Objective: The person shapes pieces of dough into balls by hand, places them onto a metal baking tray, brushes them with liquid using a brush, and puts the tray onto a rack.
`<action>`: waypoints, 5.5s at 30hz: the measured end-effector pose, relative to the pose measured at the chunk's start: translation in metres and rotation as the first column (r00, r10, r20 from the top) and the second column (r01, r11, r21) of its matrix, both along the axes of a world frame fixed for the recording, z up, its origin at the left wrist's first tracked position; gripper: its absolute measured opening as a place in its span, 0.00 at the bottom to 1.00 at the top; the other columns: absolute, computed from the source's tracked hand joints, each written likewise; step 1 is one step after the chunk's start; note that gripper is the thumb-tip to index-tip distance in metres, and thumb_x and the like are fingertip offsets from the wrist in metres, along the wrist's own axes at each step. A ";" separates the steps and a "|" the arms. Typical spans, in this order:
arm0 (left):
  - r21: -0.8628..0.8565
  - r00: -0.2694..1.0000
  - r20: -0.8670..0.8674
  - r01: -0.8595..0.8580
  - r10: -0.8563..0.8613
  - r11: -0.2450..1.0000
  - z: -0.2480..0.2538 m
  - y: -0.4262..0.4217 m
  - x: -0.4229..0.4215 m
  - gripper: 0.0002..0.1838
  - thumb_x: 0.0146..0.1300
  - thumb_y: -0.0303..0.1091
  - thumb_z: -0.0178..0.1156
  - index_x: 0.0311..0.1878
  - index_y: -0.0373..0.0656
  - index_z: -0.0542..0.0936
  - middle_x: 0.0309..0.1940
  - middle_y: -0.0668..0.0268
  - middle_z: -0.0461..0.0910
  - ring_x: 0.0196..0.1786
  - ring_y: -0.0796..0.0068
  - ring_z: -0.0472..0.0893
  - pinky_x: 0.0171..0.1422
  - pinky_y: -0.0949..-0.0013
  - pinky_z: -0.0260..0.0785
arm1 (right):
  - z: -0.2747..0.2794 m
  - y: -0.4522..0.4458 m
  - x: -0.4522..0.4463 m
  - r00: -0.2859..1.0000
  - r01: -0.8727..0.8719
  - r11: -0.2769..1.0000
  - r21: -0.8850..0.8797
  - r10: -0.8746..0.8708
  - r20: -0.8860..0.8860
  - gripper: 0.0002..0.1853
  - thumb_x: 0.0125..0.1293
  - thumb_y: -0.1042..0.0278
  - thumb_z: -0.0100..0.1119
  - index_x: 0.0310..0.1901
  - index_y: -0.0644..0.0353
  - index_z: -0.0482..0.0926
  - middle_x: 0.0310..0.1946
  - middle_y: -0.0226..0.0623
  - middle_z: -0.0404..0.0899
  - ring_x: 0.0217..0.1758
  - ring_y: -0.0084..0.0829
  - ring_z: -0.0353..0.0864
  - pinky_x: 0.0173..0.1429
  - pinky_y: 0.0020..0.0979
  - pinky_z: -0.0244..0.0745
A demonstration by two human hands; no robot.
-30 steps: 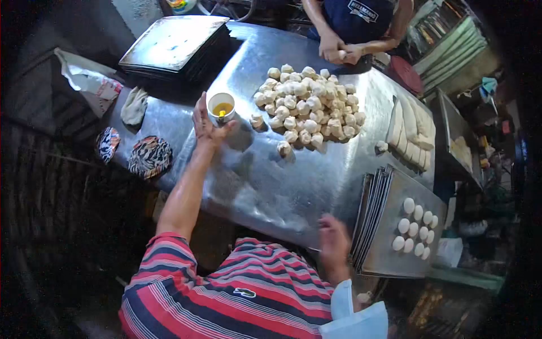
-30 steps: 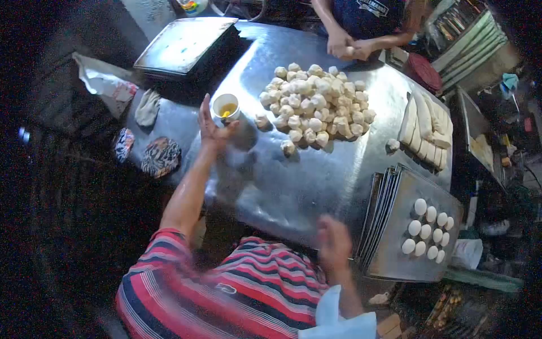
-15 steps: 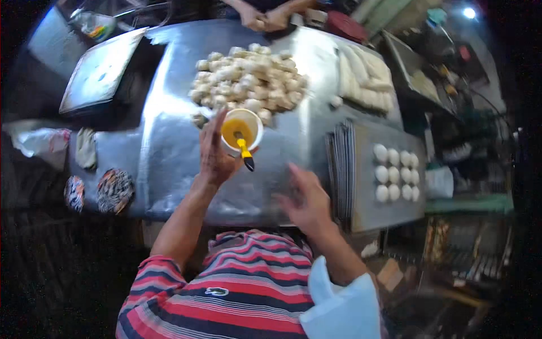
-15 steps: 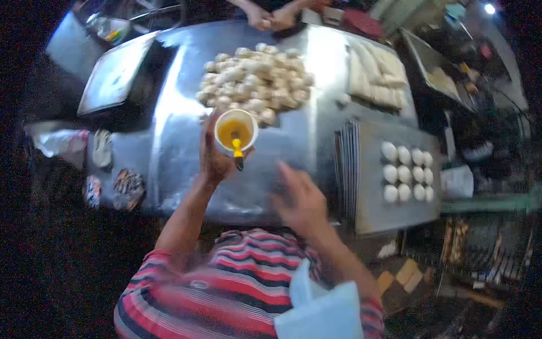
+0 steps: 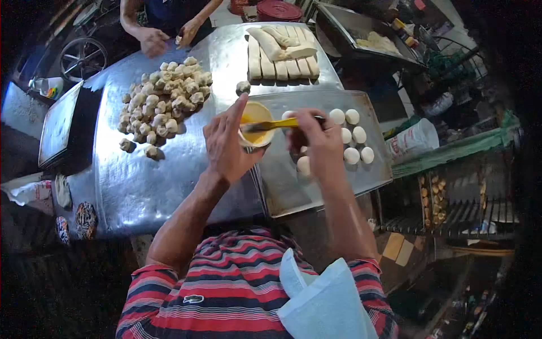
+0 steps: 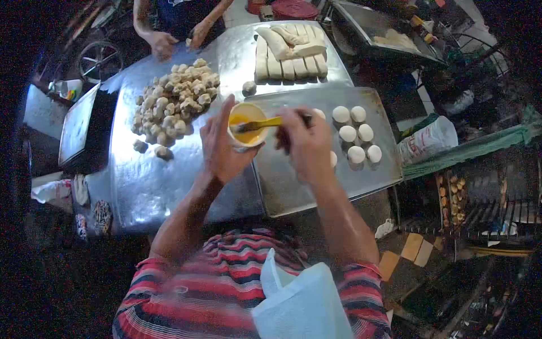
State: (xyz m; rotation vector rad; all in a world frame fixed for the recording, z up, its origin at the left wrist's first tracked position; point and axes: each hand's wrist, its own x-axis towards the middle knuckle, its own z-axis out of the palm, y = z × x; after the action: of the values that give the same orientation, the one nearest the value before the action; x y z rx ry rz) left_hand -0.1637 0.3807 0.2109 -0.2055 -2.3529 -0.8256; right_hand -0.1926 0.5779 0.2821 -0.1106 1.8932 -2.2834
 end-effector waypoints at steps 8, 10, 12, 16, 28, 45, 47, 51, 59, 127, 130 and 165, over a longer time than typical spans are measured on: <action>-0.007 0.996 0.022 -0.084 0.084 0.996 -0.003 0.035 -0.020 0.67 0.44 0.42 0.86 0.87 0.48 0.55 0.68 0.59 0.79 0.66 0.53 0.77 0.71 0.45 0.63 | -0.048 0.099 -0.023 0.969 0.248 0.968 -0.039 -0.246 0.032 0.14 0.78 0.56 0.64 0.43 0.61 0.84 0.25 0.34 0.83 0.21 0.26 0.83 0.24 0.28 0.74; -0.010 0.995 0.025 -0.093 0.093 0.996 -0.003 0.037 -0.026 0.68 0.44 0.43 0.86 0.87 0.49 0.55 0.68 0.59 0.79 0.66 0.53 0.78 0.70 0.45 0.64 | -0.051 0.098 -0.021 0.955 0.291 0.955 -0.057 -0.286 0.082 0.14 0.78 0.56 0.64 0.43 0.61 0.84 0.25 0.34 0.83 0.21 0.27 0.83 0.25 0.29 0.75; -0.001 0.995 0.029 -0.093 0.093 0.996 -0.006 0.037 -0.034 0.68 0.44 0.43 0.86 0.87 0.50 0.55 0.68 0.59 0.79 0.66 0.53 0.78 0.70 0.45 0.64 | -0.055 0.099 -0.023 0.942 0.329 0.942 -0.063 -0.322 0.098 0.14 0.78 0.56 0.64 0.42 0.60 0.84 0.25 0.34 0.83 0.22 0.28 0.83 0.25 0.29 0.75; 0.045 1.000 -0.004 -0.017 0.017 0.999 -0.016 0.033 -0.052 0.68 0.42 0.40 0.87 0.87 0.53 0.56 0.67 0.58 0.79 0.68 0.54 0.77 0.72 0.46 0.62 | -0.069 0.089 -0.027 0.898 0.430 0.903 -0.026 -0.424 0.116 0.14 0.79 0.58 0.62 0.44 0.63 0.84 0.26 0.34 0.84 0.24 0.27 0.83 0.26 0.29 0.75; 0.193 0.992 -0.003 0.125 -0.126 0.973 -0.014 -0.049 -0.021 0.65 0.44 0.37 0.88 0.85 0.47 0.59 0.66 0.55 0.80 0.67 0.50 0.79 0.74 0.48 0.66 | -0.082 0.217 -0.048 0.618 0.777 0.470 0.419 -0.443 -0.650 0.11 0.82 0.62 0.57 0.48 0.61 0.82 0.35 0.33 0.85 0.33 0.27 0.83 0.39 0.32 0.78; 0.351 0.999 0.037 0.022 -0.037 0.936 -0.037 -0.064 0.047 0.66 0.45 0.25 0.86 0.85 0.39 0.54 0.73 0.50 0.72 0.74 0.54 0.75 0.80 0.53 0.67 | -0.091 0.190 0.013 0.566 0.817 0.239 0.525 -0.160 -0.808 0.07 0.78 0.67 0.63 0.48 0.62 0.82 0.40 0.44 0.85 0.40 0.39 0.85 0.46 0.38 0.81; 0.334 0.998 0.057 -0.028 0.009 0.942 -0.033 -0.050 0.060 0.65 0.46 0.26 0.85 0.85 0.39 0.54 0.73 0.51 0.71 0.73 0.54 0.74 0.79 0.54 0.67 | -0.096 0.151 0.033 0.690 0.649 0.487 0.585 -0.052 -0.722 0.07 0.76 0.70 0.64 0.50 0.61 0.82 0.43 0.45 0.84 0.44 0.43 0.85 0.50 0.40 0.80; 0.388 0.997 0.067 -0.056 0.032 0.920 -0.038 -0.026 0.079 0.64 0.49 0.27 0.84 0.85 0.40 0.52 0.73 0.50 0.70 0.72 0.54 0.75 0.79 0.53 0.68 | -0.070 0.103 0.078 0.866 0.296 0.822 0.486 -0.016 -0.499 0.07 0.75 0.70 0.66 0.50 0.61 0.82 0.37 0.40 0.84 0.40 0.35 0.84 0.47 0.37 0.80; 0.346 0.995 -0.017 -0.085 0.097 0.934 -0.035 -0.008 0.122 0.66 0.51 0.34 0.86 0.86 0.40 0.50 0.75 0.49 0.67 0.73 0.54 0.74 0.80 0.53 0.68 | -0.056 0.243 0.060 0.611 0.788 0.389 0.478 -0.397 -0.685 0.09 0.80 0.65 0.62 0.50 0.64 0.83 0.36 0.37 0.84 0.37 0.30 0.82 0.43 0.33 0.79; 0.979 0.937 0.148 -0.092 -0.318 0.183 0.007 0.027 0.272 0.47 0.58 0.32 0.64 0.83 0.41 0.61 0.71 0.60 0.74 0.72 0.64 0.75 0.78 0.60 0.66 | -0.086 0.289 0.039 0.994 -0.092 0.985 -0.149 0.080 -0.080 0.21 0.77 0.55 0.61 0.60 0.66 0.78 0.51 0.40 0.83 0.54 0.32 0.83 0.57 0.37 0.80; 0.994 0.987 -0.038 0.053 -0.156 0.097 0.007 -0.001 0.335 0.35 0.62 0.31 0.63 0.74 0.41 0.68 0.67 0.59 0.77 0.68 0.63 0.78 0.74 0.57 0.70 | -0.103 0.199 0.002 0.923 -0.306 0.900 -0.309 0.201 -0.329 0.22 0.79 0.57 0.58 0.64 0.65 0.78 0.58 0.43 0.83 0.61 0.35 0.83 0.65 0.40 0.81; 0.773 -0.022 -0.632 0.049 0.775 0.632 0.206 -0.398 0.553 0.28 0.62 0.28 0.65 0.66 0.43 0.69 0.57 0.60 0.78 0.54 0.63 0.84 0.44 0.56 0.88 | -0.108 -0.270 0.147 0.610 -0.790 0.609 0.070 0.792 -0.010 0.24 0.80 0.54 0.60 0.68 0.62 0.75 0.43 0.41 0.88 0.39 0.32 0.89 0.41 0.29 0.80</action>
State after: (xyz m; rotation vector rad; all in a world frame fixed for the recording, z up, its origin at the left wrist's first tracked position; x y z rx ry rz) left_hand 0.3897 -0.0178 0.4173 0.2188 -0.5715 -0.6937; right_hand -0.0458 0.3079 0.1737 -0.8235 1.4581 -1.5905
